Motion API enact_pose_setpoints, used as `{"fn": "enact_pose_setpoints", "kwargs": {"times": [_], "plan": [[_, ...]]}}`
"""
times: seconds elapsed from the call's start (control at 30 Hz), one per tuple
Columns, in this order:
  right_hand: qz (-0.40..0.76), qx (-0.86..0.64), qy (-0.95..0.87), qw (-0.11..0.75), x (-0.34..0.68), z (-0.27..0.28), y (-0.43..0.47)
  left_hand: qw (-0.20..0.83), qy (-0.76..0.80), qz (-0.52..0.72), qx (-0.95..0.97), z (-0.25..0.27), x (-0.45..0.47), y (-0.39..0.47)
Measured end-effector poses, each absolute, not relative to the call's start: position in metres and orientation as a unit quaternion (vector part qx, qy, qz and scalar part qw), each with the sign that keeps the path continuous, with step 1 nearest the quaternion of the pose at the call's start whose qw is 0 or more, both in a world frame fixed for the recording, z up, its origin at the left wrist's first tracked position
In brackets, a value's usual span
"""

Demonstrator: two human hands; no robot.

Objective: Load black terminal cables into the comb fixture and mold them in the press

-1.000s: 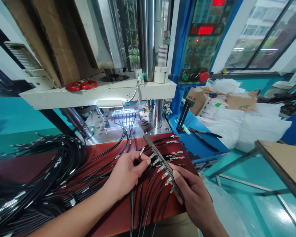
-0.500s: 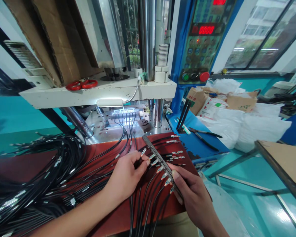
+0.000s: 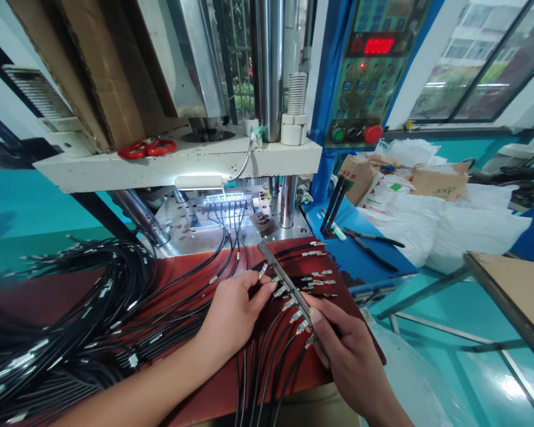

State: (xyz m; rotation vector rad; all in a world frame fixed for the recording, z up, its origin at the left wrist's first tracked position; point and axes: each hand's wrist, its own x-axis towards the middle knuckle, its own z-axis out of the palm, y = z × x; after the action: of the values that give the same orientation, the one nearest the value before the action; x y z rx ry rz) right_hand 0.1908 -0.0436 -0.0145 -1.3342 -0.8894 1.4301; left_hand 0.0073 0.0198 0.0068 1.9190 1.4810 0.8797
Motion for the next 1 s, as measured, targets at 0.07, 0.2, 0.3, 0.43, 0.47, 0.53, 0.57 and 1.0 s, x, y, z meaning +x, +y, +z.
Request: {"fn": "enact_pose_setpoints", "kwargs": {"times": [0.07, 0.2, 0.3, 0.43, 0.47, 0.53, 0.57, 1.0], "plan": [[0.578, -0.55, -0.361, 0.483, 0.189, -0.014, -0.044, 0.264, 0.551, 0.322, 0.723, 0.004, 0.008, 0.02], [0.567, -0.555, -0.37, 0.483, 0.188, -0.014, -0.044, 0.26, 0.547, 0.316, 0.73, 0.004, 0.008, 0.02], [0.581, -0.559, -0.336, 0.487, 0.192, -0.016, -0.042, 0.267, 0.536, 0.342, 0.724, 0.019, 0.001, 0.018], [0.591, -0.548, -0.336, 0.487, 0.199, -0.021, -0.039, 0.463, 0.494, 0.416, 0.606, 0.047, -0.016, 0.014], [0.589, -0.549, -0.333, 0.49, 0.2, -0.022, -0.039, 0.534, 0.47, 0.425, 0.559, 0.052, -0.02, 0.013], [0.589, -0.552, -0.328, 0.491, 0.2, -0.024, -0.039, 0.634, 0.434, 0.427, 0.477, 0.056, -0.027, 0.014], [0.591, -0.553, -0.327, 0.489, 0.2, -0.024, -0.039, 0.659, 0.43, 0.423, 0.45, 0.055, -0.029, 0.014], [0.575, -0.559, -0.326, 0.5, 0.193, -0.011, -0.041, 0.446, 0.538, 0.325, 0.637, 0.04, -0.018, 0.021]]}}
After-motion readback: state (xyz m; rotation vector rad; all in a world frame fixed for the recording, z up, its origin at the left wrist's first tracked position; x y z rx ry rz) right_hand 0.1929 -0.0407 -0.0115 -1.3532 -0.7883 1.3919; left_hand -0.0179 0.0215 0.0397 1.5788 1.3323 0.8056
